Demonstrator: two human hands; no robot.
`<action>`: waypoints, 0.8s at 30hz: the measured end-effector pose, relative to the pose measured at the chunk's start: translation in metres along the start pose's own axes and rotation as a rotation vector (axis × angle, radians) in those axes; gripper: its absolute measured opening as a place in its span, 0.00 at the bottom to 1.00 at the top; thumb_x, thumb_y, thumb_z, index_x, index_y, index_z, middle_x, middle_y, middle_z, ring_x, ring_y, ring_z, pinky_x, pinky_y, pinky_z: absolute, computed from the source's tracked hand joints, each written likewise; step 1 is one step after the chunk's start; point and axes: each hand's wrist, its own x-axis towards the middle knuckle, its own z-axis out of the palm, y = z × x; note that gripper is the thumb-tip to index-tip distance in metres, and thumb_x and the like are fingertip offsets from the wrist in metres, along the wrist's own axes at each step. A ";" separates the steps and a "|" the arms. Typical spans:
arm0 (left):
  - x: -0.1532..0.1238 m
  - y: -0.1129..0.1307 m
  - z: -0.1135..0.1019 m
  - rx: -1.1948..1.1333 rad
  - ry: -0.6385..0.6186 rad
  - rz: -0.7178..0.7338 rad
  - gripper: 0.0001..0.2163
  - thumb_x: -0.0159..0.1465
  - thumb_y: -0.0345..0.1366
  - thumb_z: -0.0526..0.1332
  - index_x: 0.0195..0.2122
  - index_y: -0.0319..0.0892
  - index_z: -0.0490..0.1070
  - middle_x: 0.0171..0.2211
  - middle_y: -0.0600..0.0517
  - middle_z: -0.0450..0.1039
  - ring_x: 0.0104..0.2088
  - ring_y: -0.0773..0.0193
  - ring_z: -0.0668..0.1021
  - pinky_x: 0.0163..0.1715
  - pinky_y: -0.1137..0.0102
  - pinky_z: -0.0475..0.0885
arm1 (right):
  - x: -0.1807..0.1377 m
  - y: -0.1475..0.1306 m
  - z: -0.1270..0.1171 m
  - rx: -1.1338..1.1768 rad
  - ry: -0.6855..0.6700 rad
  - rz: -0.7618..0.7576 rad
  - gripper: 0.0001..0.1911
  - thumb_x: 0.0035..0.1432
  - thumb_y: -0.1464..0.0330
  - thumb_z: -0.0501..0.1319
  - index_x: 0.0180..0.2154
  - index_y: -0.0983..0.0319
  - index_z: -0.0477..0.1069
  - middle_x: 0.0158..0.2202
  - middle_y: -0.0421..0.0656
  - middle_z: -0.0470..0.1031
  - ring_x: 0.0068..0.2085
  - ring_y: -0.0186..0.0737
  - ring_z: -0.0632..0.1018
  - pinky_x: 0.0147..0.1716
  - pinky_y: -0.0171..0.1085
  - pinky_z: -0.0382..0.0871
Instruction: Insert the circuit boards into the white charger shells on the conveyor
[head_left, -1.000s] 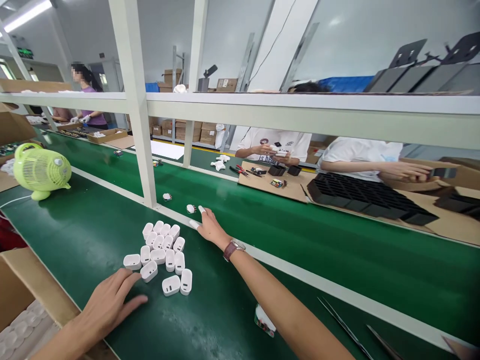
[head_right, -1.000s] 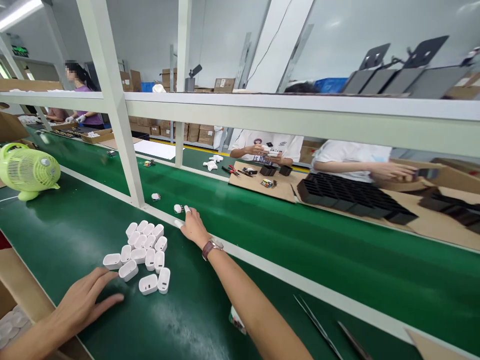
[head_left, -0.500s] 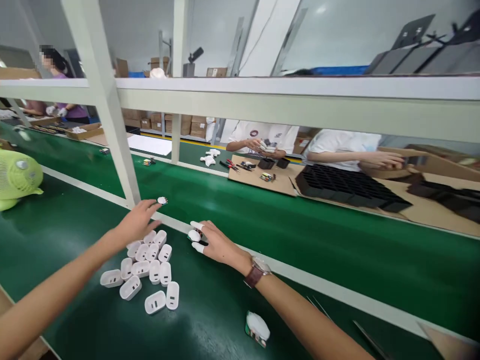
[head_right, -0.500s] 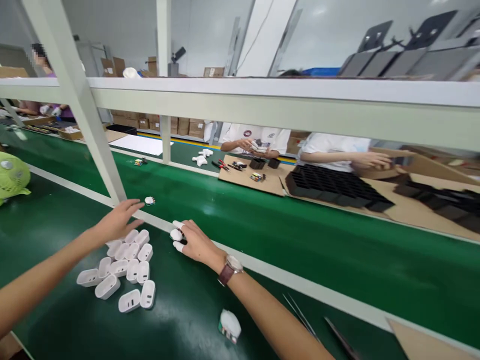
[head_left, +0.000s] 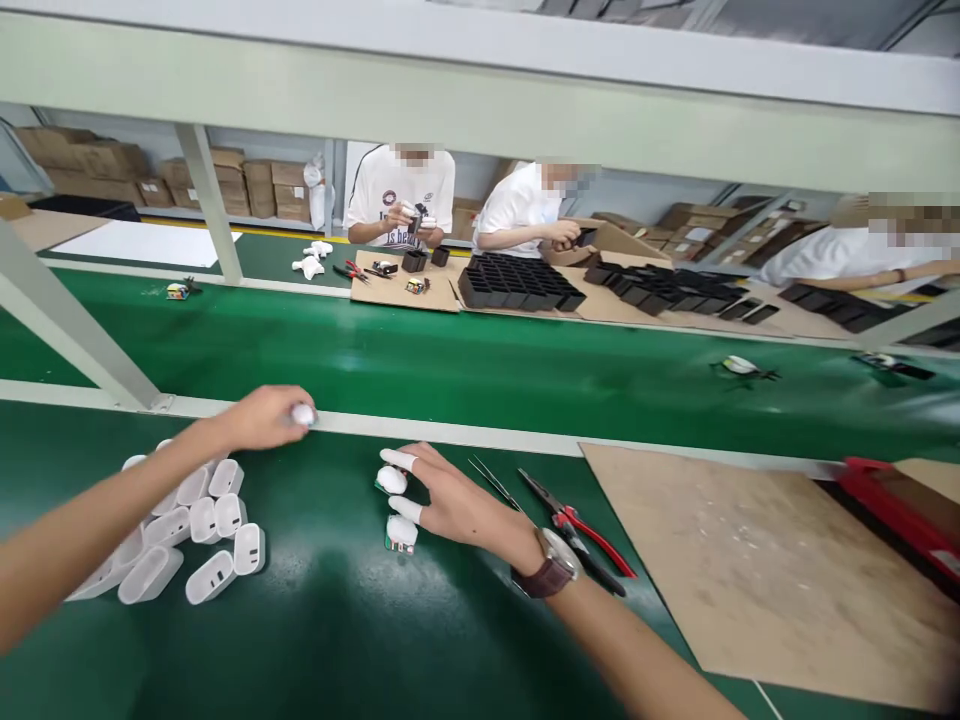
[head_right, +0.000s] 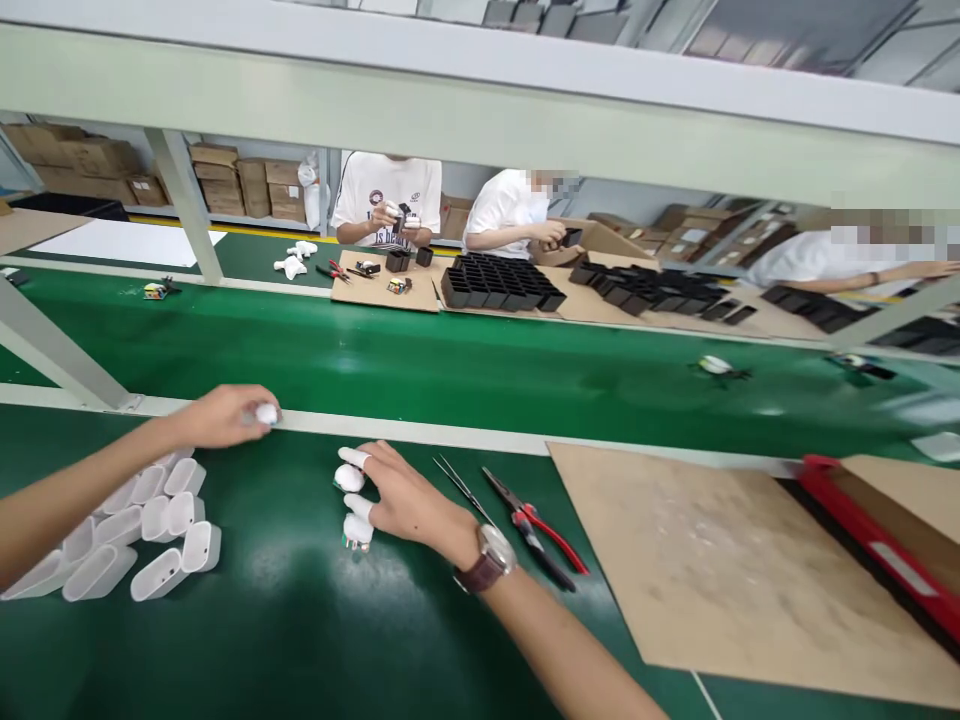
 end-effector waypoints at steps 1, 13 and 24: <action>0.001 0.019 0.010 -0.016 -0.061 0.072 0.12 0.63 0.36 0.63 0.47 0.45 0.78 0.46 0.51 0.82 0.46 0.56 0.83 0.48 0.67 0.76 | 0.006 -0.002 0.005 -0.006 -0.015 -0.017 0.32 0.64 0.69 0.64 0.67 0.57 0.62 0.57 0.50 0.73 0.59 0.52 0.73 0.61 0.54 0.71; -0.118 0.049 -0.002 0.103 0.136 0.005 0.17 0.68 0.56 0.64 0.45 0.48 0.77 0.54 0.46 0.75 0.52 0.49 0.78 0.47 0.61 0.75 | -0.028 -0.020 -0.002 -0.065 -0.050 -0.171 0.17 0.67 0.67 0.64 0.56 0.59 0.71 0.64 0.51 0.68 0.63 0.53 0.70 0.61 0.53 0.71; -0.163 0.095 0.075 0.149 0.244 0.092 0.08 0.75 0.37 0.58 0.42 0.46 0.76 0.63 0.45 0.68 0.60 0.50 0.75 0.57 0.57 0.73 | -0.072 -0.006 0.047 -0.355 0.090 -0.146 0.13 0.71 0.66 0.60 0.55 0.62 0.70 0.54 0.53 0.72 0.51 0.54 0.75 0.50 0.55 0.78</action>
